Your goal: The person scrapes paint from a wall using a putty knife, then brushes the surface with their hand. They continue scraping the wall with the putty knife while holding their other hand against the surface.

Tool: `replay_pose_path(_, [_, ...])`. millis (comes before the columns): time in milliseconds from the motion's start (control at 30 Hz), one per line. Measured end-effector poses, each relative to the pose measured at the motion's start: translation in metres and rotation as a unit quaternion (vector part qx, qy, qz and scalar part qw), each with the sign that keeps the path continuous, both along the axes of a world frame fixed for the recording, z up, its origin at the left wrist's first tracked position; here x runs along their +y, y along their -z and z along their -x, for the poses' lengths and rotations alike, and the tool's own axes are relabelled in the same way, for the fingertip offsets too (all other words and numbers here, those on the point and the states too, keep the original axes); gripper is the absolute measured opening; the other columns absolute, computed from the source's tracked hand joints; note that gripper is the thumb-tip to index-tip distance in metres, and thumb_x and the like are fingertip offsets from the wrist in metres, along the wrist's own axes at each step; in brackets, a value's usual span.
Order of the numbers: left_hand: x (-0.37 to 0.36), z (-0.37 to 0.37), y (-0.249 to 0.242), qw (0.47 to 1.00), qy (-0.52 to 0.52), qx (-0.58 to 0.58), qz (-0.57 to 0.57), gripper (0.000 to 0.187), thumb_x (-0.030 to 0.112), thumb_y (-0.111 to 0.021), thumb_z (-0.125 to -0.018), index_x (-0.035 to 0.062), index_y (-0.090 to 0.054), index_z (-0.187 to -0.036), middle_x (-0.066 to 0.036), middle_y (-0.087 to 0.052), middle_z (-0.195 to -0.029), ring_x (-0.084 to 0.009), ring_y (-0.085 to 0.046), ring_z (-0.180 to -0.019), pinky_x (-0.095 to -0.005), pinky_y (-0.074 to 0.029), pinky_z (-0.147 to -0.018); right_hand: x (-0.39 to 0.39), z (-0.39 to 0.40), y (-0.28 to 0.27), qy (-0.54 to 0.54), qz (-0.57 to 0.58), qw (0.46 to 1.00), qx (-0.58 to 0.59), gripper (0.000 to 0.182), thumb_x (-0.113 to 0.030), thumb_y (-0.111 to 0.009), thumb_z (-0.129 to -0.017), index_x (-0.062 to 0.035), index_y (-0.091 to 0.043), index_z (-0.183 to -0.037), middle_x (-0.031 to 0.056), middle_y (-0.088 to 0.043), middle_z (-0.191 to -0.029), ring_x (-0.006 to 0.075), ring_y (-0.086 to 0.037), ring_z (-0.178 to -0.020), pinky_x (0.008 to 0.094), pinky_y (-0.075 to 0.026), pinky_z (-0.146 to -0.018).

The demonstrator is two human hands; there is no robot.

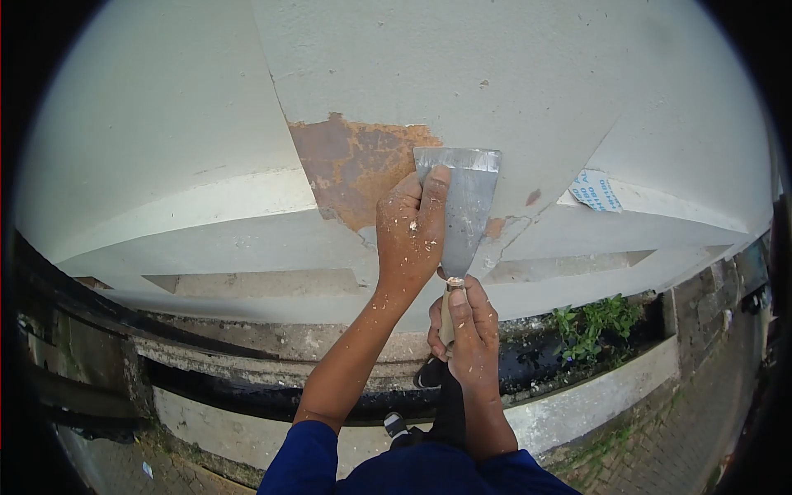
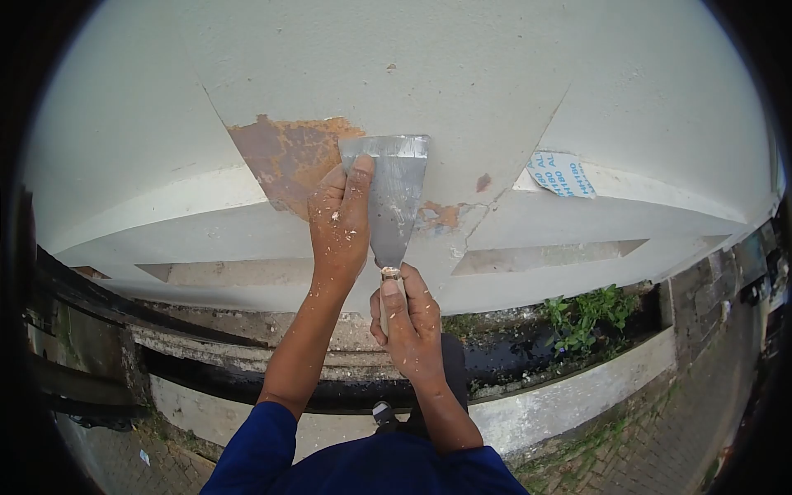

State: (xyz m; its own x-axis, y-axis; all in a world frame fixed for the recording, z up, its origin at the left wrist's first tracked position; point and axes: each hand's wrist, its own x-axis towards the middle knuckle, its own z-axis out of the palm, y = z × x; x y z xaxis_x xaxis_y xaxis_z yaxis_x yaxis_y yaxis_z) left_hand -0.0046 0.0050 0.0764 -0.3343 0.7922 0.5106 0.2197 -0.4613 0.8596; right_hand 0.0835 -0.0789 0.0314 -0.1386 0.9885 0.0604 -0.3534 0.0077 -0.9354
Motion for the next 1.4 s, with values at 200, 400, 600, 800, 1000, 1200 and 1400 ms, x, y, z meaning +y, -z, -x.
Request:
replay_pose_path(200, [-0.002,0.000,-0.006,0.999,0.030,-0.016,0.012,0.040,0.028,-0.044,-0.088,0.0013,-0.047,-0.058,-0.002,-0.039,-0.048,-0.0077,-0.033,-0.047,-0.0271,-0.028,-0.044,-0.005,0.001,-0.008,-0.004,-0.010,1.000,0.013,0.034,-0.026,-0.035,-0.091,-0.0003,-0.042,-0.113,0.0024,-0.044,-0.060,0.0056,-0.038,-0.038,0.0176,-0.028,-0.033])
replay_pose_path(400, [-0.002,-0.003,-0.016,0.997,0.042,-0.053,0.046,0.040,0.028,-0.045,-0.088,0.0020,-0.047,-0.057,-0.001,-0.040,-0.048,-0.0071,-0.033,-0.047,-0.0267,-0.028,-0.043,-0.002,0.001,-0.015,0.016,-0.008,1.000,-0.007,0.034,-0.025,-0.034,-0.092,-0.0006,-0.043,-0.113,0.0026,-0.044,-0.060,0.0056,-0.038,-0.038,0.0173,-0.028,-0.034])
replay_pose_path(600, [0.006,-0.007,-0.003,0.998,0.039,-0.036,-0.021,0.040,0.029,-0.044,-0.088,0.0025,-0.047,-0.057,-0.001,-0.039,-0.047,-0.0067,-0.032,-0.047,-0.0264,-0.027,-0.043,-0.005,-0.003,-0.012,0.010,0.001,1.000,0.003,0.027,-0.019,-0.036,-0.091,-0.0015,-0.040,-0.112,0.0003,-0.041,-0.061,0.0030,-0.035,-0.045,0.0169,-0.032,-0.039])
replay_pose_path(800, [0.001,-0.009,-0.007,0.997,0.067,-0.036,0.003,0.040,0.028,-0.046,-0.087,0.0026,-0.045,-0.056,-0.001,-0.039,-0.046,-0.0075,-0.032,-0.047,-0.0276,-0.028,-0.043,-0.007,-0.005,-0.014,0.013,-0.012,1.000,-0.003,0.028,-0.020,-0.037,-0.091,-0.0033,-0.041,-0.114,0.0004,-0.042,-0.061,0.0028,-0.035,-0.047,0.0166,-0.032,-0.040])
replay_pose_path(1000, [0.002,-0.007,-0.009,0.998,0.054,-0.021,0.005,0.044,0.030,-0.046,-0.087,0.0024,-0.042,-0.053,-0.002,-0.038,-0.046,-0.0081,-0.032,-0.046,-0.0281,-0.028,-0.042,-0.003,-0.003,-0.008,0.012,0.001,1.000,0.024,0.028,-0.022,-0.037,-0.091,-0.0043,-0.042,-0.112,0.0002,-0.042,-0.062,0.0029,-0.035,-0.047,0.0165,-0.032,-0.040])
replay_pose_path(1200, [0.001,-0.009,-0.019,0.997,0.057,-0.039,0.016,0.044,0.029,-0.047,-0.086,0.0022,-0.041,-0.052,-0.003,-0.036,-0.046,-0.0089,-0.030,-0.045,-0.0293,-0.026,-0.042,0.004,-0.008,-0.016,0.018,-0.003,1.000,-0.003,0.028,-0.022,-0.037,-0.091,-0.0027,-0.042,-0.111,0.0008,-0.043,-0.062,0.0033,-0.035,-0.046,0.0166,-0.032,-0.040])
replay_pose_path(1400, [0.004,-0.006,-0.002,0.999,0.026,0.009,-0.019,0.044,0.029,-0.047,-0.087,0.0020,-0.041,-0.052,-0.002,-0.036,-0.046,-0.0086,-0.030,-0.046,-0.0286,-0.026,-0.042,-0.006,-0.003,-0.008,0.015,0.011,1.000,0.004,0.028,-0.022,-0.037,-0.091,-0.0025,-0.042,-0.110,0.0009,-0.043,-0.061,0.0035,-0.034,-0.044,0.0168,-0.032,-0.040])
